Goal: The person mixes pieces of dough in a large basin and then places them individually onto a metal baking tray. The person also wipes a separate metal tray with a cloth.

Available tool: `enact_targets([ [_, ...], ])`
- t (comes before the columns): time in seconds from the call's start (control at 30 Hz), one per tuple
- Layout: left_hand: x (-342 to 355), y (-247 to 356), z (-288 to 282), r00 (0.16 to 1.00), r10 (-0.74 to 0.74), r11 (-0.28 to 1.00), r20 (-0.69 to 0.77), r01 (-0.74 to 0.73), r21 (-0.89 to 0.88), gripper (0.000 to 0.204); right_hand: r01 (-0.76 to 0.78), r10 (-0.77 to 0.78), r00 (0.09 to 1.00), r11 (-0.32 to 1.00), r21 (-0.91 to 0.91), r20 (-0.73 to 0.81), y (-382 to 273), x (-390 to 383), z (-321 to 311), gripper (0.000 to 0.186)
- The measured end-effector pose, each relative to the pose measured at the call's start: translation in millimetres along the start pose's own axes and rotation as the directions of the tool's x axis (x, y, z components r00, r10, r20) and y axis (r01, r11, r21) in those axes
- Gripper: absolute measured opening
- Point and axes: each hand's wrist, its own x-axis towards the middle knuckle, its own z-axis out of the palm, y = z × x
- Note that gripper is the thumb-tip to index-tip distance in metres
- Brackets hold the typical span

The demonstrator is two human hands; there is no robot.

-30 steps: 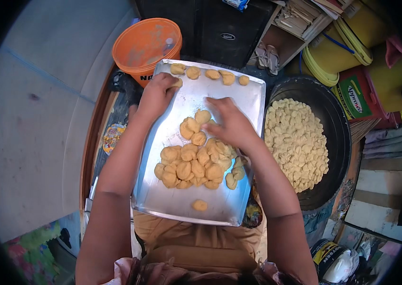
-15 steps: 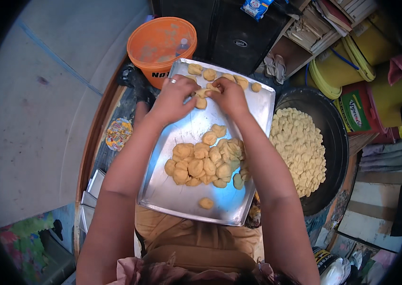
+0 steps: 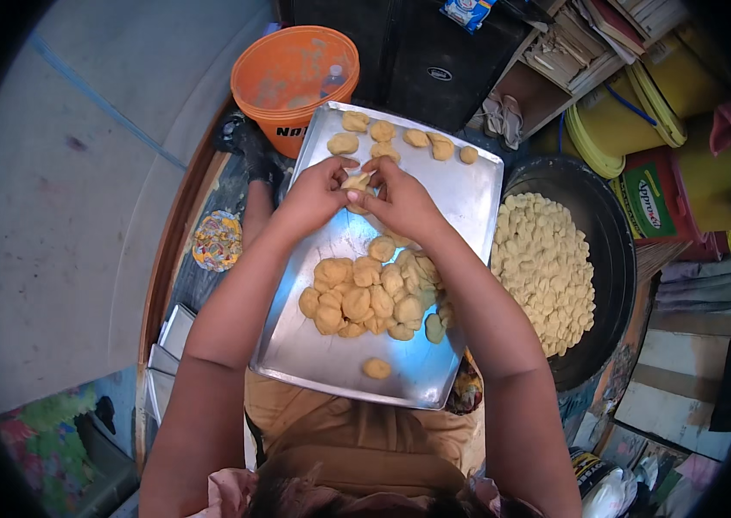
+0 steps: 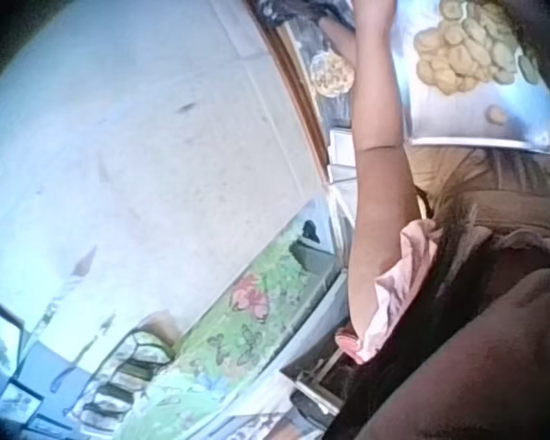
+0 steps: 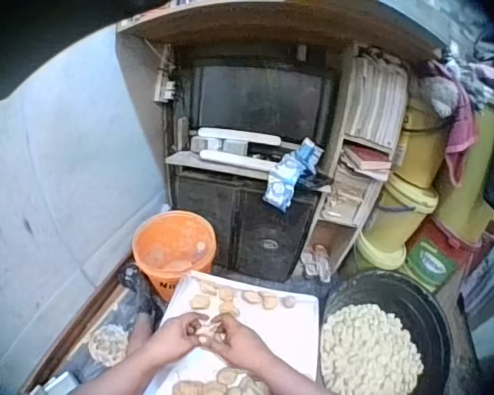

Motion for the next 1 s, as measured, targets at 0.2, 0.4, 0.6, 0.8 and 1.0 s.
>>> enact_targets([
  [0.2,3,-6,-1,0.98,-0.094,0.816,0.173,0.175,-0.55,0.025,-0.092,0.081,0.986,0.993,0.071,0.147,18,-5,-16,0.047],
  [0.4,-1,0,7,0.995,-0.031,0.79,0.09,0.08,-0.608,0.018,-0.029,0.036,0.996,0.996,-0.085,0.08,26,-18,-43,0.039],
  [0.6,26,26,33,0.994,0.11,0.979,0.012,-0.106,-0.175,0.016,-0.058,0.026,0.93,0.995,-0.077,-0.367,47,-13,-59,0.027],
  [0.8,56,25,54,0.793,0.579,0.542,0.19,-0.548,0.637,0.013,0.153,-0.263,0.911,0.93,-0.334,-0.317,53,-22,-55,0.027],
  [1.0,45,11,33,0.835,0.54,0.538,0.106,-0.44,0.719,0.02,0.056,-0.07,0.988,0.994,-0.096,-0.141,20,-54,-38,0.038],
])
